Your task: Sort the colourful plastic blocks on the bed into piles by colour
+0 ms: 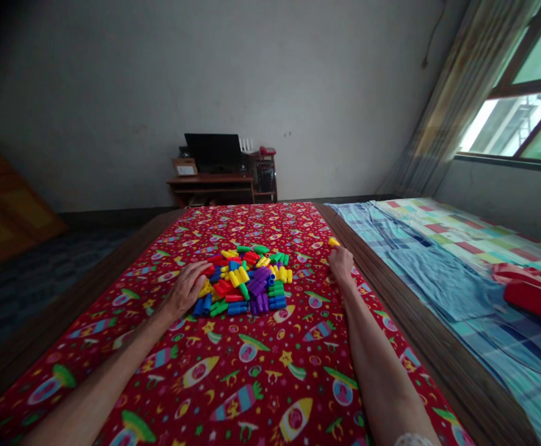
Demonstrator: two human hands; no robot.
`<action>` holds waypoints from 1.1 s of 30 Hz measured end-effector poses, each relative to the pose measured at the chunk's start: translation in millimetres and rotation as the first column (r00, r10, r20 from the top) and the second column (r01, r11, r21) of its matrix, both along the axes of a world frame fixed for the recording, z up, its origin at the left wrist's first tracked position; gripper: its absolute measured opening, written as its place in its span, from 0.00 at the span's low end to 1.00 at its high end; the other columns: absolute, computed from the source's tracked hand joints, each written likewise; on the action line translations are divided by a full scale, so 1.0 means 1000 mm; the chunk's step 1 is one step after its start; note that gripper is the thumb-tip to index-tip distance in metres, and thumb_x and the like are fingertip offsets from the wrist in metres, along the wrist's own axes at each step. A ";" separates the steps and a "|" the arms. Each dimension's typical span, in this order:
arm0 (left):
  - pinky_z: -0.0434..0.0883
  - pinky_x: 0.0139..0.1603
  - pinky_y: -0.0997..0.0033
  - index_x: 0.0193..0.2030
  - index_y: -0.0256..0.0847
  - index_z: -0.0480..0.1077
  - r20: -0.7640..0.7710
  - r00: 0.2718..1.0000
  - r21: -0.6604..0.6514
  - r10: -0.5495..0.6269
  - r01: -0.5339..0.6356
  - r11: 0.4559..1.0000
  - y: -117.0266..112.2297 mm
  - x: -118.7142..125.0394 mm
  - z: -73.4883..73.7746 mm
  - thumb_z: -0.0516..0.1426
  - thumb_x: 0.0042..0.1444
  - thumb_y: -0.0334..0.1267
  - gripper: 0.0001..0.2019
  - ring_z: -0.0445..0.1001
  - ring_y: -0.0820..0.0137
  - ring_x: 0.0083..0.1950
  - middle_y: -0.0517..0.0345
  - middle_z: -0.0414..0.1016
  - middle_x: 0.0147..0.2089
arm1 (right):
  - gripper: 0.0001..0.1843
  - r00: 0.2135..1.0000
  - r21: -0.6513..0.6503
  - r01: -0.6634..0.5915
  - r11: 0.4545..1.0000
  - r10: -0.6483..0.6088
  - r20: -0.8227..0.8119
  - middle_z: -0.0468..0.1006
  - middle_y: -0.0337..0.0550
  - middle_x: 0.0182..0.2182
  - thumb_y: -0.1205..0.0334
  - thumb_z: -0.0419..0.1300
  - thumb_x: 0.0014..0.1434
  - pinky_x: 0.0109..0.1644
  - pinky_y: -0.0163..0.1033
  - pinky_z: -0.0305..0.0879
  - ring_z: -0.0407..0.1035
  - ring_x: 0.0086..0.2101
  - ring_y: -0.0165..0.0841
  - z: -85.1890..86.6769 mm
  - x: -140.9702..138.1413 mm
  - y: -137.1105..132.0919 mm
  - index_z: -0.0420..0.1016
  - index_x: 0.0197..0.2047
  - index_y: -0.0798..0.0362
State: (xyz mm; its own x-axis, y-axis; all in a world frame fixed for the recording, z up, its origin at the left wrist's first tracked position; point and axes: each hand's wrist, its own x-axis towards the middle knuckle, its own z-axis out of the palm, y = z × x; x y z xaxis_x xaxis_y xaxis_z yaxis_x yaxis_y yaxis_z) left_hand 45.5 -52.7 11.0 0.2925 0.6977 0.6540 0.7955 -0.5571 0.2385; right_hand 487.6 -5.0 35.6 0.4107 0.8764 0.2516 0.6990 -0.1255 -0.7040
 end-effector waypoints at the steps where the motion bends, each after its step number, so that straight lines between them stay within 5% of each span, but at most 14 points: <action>1: 0.65 0.64 0.54 0.55 0.40 0.68 0.003 1.000 -0.013 0.004 -0.004 1.000 0.000 0.000 0.000 0.42 0.65 0.43 0.20 0.68 0.60 0.60 0.47 0.70 0.57 | 0.16 0.988 -0.039 -0.003 0.999 0.009 0.156 0.79 0.55 0.42 0.61 0.50 0.60 0.52 0.45 0.64 0.71 0.48 0.44 -0.002 0.003 -0.003 0.77 0.40 0.58; 5: 0.66 0.64 0.55 0.56 0.39 0.67 0.011 1.000 -0.044 -0.003 0.003 0.999 0.000 -0.001 0.000 0.41 0.65 0.43 0.21 0.68 0.61 0.61 0.47 0.70 0.59 | 0.22 0.834 -0.206 -0.056 0.977 0.160 0.529 0.69 0.58 0.60 0.58 0.43 0.67 0.63 0.52 0.53 0.58 0.61 0.47 -0.012 0.008 -0.011 0.72 0.54 0.60; 13: 0.65 0.65 0.56 0.57 0.41 0.68 0.021 1.000 -0.083 0.021 -0.020 0.996 -0.001 -0.004 -0.002 0.41 0.65 0.43 0.22 0.67 0.61 0.61 0.48 0.69 0.58 | 0.27 0.806 -0.241 0.069 0.968 0.088 0.585 0.62 0.60 0.64 0.55 0.41 0.69 0.64 0.56 0.50 0.55 0.63 0.46 -0.015 0.014 -0.007 0.63 0.63 0.62; 20: 0.65 0.65 0.55 0.57 0.38 0.69 0.019 0.999 -0.122 0.030 -0.027 0.992 0.000 -0.002 0.001 0.39 0.66 0.44 0.24 0.67 0.61 0.61 0.46 0.69 0.58 | 0.23 0.889 -0.025 0.139 0.990 -0.114 0.444 0.81 0.60 0.40 0.62 0.44 0.65 0.47 0.43 0.64 0.74 0.43 0.44 0.008 0.009 -0.016 0.79 0.46 0.61; 22: 0.64 0.65 0.55 0.57 0.38 0.69 0.018 0.999 -0.132 0.032 -0.030 0.991 -0.001 -0.001 0.002 0.39 0.66 0.44 0.24 0.67 0.61 0.61 0.45 0.69 0.59 | 0.21 0.920 0.051 -0.023 0.998 0.001 0.392 0.82 0.54 0.34 0.62 0.46 0.65 0.42 0.38 0.64 0.75 0.37 0.39 0.019 -0.006 -0.019 0.79 0.45 0.59; 24: 0.64 0.66 0.55 0.57 0.36 0.69 0.012 1.000 -0.141 0.028 -0.026 0.990 -0.002 -0.001 0.004 0.39 0.66 0.44 0.25 0.67 0.60 0.62 0.44 0.68 0.59 | 0.18 0.881 -0.003 -0.336 0.942 0.315 0.354 0.82 0.47 0.30 0.61 0.50 0.64 0.38 0.34 0.64 0.75 0.32 0.34 0.029 -0.027 -0.023 0.80 0.45 0.56; 26: 0.64 0.66 0.55 0.57 0.36 0.69 0.009 1.000 -0.144 0.027 -0.025 0.989 -0.002 -0.001 0.005 0.38 0.66 0.44 0.25 0.67 0.60 0.62 0.44 0.68 0.59 | 0.14 0.705 -0.146 -0.606 0.782 0.613 0.356 0.82 0.44 0.32 0.59 0.57 0.61 0.35 0.32 0.63 0.74 0.31 0.32 0.035 -0.049 -0.028 0.79 0.46 0.53; 28: 0.64 0.66 0.55 0.57 0.37 0.68 0.010 1.000 -0.146 0.029 -0.028 0.989 -0.003 0.000 0.005 0.38 0.66 0.44 0.25 0.67 0.61 0.62 0.45 0.69 0.59 | 0.14 0.527 -0.288 -0.705 0.648 0.750 0.400 0.81 0.44 0.35 0.59 0.63 0.57 0.35 0.32 0.62 0.73 0.33 0.32 0.038 -0.067 -0.034 0.79 0.46 0.52; 29: 0.64 0.66 0.55 0.57 0.38 0.68 0.012 0.999 -0.146 0.030 -0.028 0.989 -0.003 0.000 0.005 0.38 0.66 0.44 0.25 0.67 0.61 0.62 0.45 0.69 0.59 | 0.14 0.482 -0.328 -0.705 0.629 0.764 0.428 0.81 0.45 0.36 0.59 0.63 0.56 0.36 0.32 0.61 0.72 0.34 0.32 0.038 -0.072 -0.036 0.78 0.45 0.53; 31: 0.64 0.66 0.55 0.57 0.39 0.68 0.017 0.999 -0.144 0.031 -0.028 0.989 -0.002 -0.001 0.004 0.39 0.66 0.44 0.24 0.67 0.61 0.61 0.47 0.69 0.59 | 0.14 0.490 -0.340 -0.662 0.668 0.729 0.478 0.80 0.47 0.37 0.59 0.62 0.58 0.36 0.33 0.61 0.72 0.34 0.33 0.036 -0.076 -0.037 0.77 0.46 0.55; 33: 0.64 0.66 0.56 0.57 0.40 0.68 0.020 0.999 -0.141 0.029 -0.026 0.990 -0.002 -0.001 0.003 0.39 0.66 0.44 0.23 0.67 0.62 0.61 0.48 0.69 0.58 | 0.16 0.583 -0.305 -0.580 0.756 0.646 0.493 0.80 0.50 0.37 0.58 0.59 0.59 0.36 0.34 0.62 0.73 0.35 0.35 0.031 -0.070 -0.031 0.76 0.48 0.57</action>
State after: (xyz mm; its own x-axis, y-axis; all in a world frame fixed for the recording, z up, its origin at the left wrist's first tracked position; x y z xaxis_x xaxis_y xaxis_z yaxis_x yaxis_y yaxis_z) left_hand 44.3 -54.4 14.4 0.2592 0.7908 0.5545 0.8036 -0.4951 0.3303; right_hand 417.8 -35.8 66.7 -0.4118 0.9004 0.1405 0.8811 0.4327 -0.1906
